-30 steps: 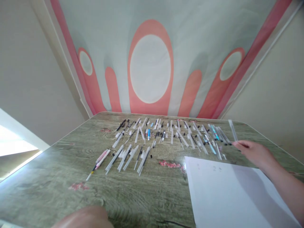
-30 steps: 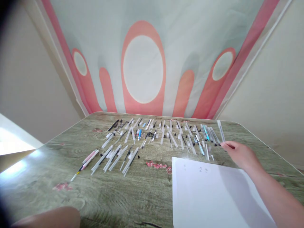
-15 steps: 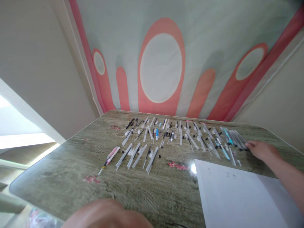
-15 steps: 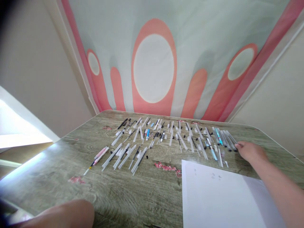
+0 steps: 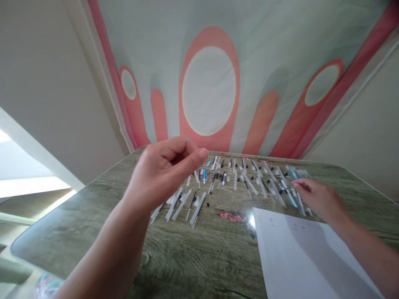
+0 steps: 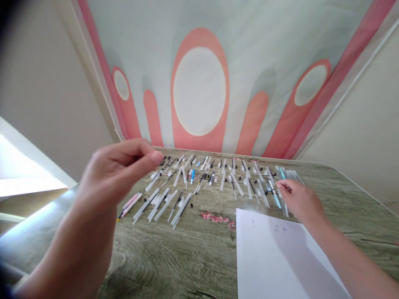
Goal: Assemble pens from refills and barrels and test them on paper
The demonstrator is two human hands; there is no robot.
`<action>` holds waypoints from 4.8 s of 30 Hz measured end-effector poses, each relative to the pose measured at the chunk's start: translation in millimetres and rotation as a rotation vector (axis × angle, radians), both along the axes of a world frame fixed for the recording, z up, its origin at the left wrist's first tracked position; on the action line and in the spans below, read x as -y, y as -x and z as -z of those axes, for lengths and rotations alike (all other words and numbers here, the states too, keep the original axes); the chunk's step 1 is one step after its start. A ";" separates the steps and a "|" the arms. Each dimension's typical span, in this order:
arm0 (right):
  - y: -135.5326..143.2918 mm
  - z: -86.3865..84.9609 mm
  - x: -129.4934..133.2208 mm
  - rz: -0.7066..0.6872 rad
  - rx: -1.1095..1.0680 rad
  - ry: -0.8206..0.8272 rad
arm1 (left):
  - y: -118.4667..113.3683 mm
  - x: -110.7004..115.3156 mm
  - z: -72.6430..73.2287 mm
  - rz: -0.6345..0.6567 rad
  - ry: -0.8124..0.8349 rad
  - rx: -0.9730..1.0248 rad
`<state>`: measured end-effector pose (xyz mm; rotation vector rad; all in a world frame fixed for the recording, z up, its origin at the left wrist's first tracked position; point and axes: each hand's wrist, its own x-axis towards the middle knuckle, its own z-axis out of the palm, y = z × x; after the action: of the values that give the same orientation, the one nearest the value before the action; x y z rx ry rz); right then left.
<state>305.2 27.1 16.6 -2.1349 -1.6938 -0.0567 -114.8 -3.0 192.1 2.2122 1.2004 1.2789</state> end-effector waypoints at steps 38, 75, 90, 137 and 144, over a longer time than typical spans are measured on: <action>225.8 -3.6 62.1 -0.761 -0.229 0.208 | -11.2 -21.2 151.4 -0.156 0.447 -0.933; 170.7 -14.3 89.6 -0.513 -0.832 0.394 | -69.0 -20.5 166.1 0.432 1.245 0.999; 169.4 -4.8 86.3 -0.543 -0.886 0.428 | -74.6 -12.0 170.5 0.513 1.137 0.694; 148.2 7.6 73.4 -0.526 -1.100 0.490 | -81.8 -2.9 173.5 0.357 1.093 0.867; 150.9 6.0 74.7 -0.502 -0.990 0.437 | -86.1 3.8 175.8 0.401 1.116 0.851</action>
<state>154.3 -47.6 10.6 -1.4378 -1.5706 1.3646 -28.7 -6.8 16.4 0.8690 0.7354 0.8524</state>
